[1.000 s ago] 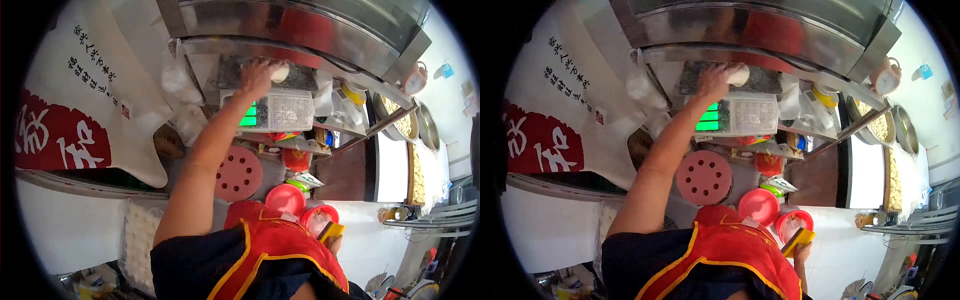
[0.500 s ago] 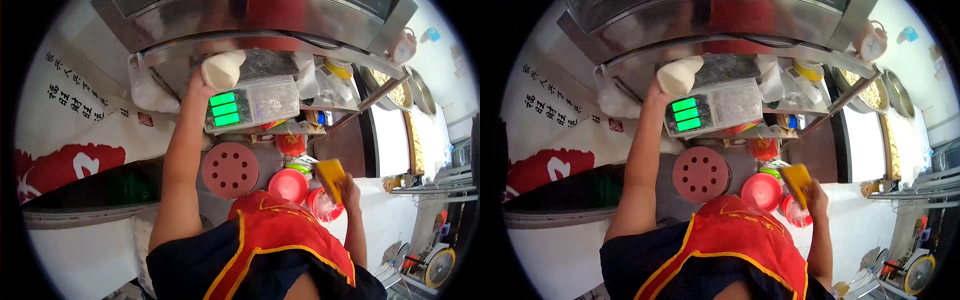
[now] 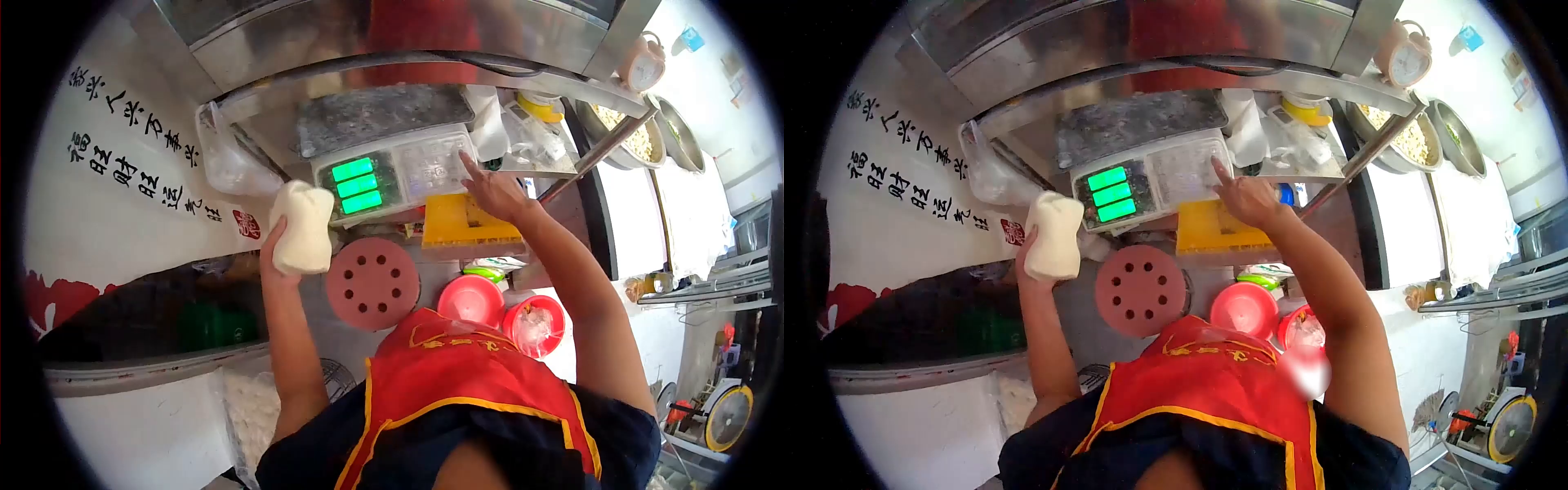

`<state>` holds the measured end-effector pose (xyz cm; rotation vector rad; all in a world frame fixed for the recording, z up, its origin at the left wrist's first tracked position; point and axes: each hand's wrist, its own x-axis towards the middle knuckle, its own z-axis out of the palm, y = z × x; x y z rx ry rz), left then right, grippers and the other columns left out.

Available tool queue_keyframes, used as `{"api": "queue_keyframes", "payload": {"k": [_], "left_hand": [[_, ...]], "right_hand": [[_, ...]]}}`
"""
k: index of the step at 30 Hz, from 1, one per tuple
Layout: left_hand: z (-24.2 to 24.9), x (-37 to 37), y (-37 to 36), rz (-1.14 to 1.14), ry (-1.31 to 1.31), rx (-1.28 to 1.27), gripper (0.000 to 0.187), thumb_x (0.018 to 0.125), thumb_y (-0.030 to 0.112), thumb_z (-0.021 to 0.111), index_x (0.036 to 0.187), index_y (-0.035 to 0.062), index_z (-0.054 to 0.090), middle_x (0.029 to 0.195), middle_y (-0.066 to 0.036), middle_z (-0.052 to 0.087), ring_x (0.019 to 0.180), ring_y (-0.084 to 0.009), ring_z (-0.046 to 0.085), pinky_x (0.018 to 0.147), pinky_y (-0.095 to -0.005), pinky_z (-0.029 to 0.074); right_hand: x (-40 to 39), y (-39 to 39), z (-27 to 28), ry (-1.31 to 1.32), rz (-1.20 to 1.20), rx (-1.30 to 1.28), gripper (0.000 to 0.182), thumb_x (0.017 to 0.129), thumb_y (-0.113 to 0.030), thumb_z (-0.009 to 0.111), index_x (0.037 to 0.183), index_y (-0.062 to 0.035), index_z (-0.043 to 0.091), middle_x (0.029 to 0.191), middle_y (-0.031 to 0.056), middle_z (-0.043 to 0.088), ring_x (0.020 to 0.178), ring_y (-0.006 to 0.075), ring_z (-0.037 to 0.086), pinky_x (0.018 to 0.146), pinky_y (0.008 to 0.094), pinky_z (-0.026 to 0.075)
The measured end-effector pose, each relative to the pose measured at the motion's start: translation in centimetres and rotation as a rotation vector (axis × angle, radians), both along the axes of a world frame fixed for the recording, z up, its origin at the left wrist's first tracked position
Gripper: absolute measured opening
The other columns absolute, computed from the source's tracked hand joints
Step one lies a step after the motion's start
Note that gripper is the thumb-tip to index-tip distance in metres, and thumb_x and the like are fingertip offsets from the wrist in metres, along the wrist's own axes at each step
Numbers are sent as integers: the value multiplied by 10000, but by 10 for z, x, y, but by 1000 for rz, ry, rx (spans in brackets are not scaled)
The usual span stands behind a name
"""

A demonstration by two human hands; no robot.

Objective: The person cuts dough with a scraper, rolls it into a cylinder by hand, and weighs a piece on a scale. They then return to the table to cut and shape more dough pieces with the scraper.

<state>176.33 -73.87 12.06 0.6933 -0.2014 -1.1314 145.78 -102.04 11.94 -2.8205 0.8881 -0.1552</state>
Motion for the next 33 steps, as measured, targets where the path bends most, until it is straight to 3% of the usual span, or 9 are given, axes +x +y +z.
{"api": "queue_keyframes", "payload": {"k": [8, 16, 19, 22, 25, 30, 33], "left_hand": [[-29, -8, 73, 234, 50, 103, 495, 903, 229, 558, 1326, 8, 423, 1238, -157, 563, 1102, -309, 575, 902, -462, 494], [-34, -13, 77, 221, 110, 118, 494, 903, 252, 553, 1325, 28, 428, 1232, -156, 565, 1100, -306, 575, 887, -457, 500], [-35, -15, 74, 186, 104, 96, 500, 904, 255, 551, 1331, 31, 421, 1235, -157, 562, 1102, -309, 574, 885, -460, 502], [-37, -17, 69, 173, 133, 83, 498, 906, 253, 549, 1331, 29, 419, 1239, -159, 559, 1100, -315, 574, 884, -467, 503], [-35, -22, 65, 157, 154, 52, 495, 906, 252, 550, 1328, 28, 422, 1240, -160, 559, 1093, -320, 578, 882, -474, 504], [-41, -22, 64, 81, 207, -23, 477, 918, 247, 518, 1336, 37, 429, 1250, -173, 554, 1095, -337, 579, 895, -493, 497], [-29, -34, 59, 201, 181, 54, 467, 906, 234, 556, 1306, 20, 445, 1212, -158, 576, 1062, -316, 595, 866, -465, 512]], "right_hand": [[21, 6, 17, 270, 18, 50, 629, 957, -323, 388, 1461, -42, 137, 816, 261, 639, 735, 399, 644, 711, 475, 495], [13, 9, -6, 189, 72, -41, 707, 939, -323, 445, 1467, -54, 60, 767, 244, 638, 661, 403, 626, 692, 510, 472], [9, 14, 10, 313, 67, 25, 682, 927, -275, 419, 1463, -10, 89, 831, 245, 658, 750, 378, 656, 745, 456, 497], [7, 15, 12, 358, 67, 33, 679, 925, -260, 415, 1466, -20, 83, 832, 243, 659, 753, 376, 656, 738, 456, 493], [3, 11, 1, 262, 83, -5, 725, 941, -327, 461, 1472, -56, 48, 724, 217, 642, 666, 384, 630, 680, 499, 471], [18, 3, -8, 236, 109, -103, 714, 941, -321, 461, 1479, -94, 48, 769, 226, 650, 708, 386, 642, 694, 489, 484], [20, 0, -5, 317, 95, -54, 688, 943, -305, 451, 1483, -134, 60, 851, 227, 655, 777, 398, 645, 738, 486, 485]]}}
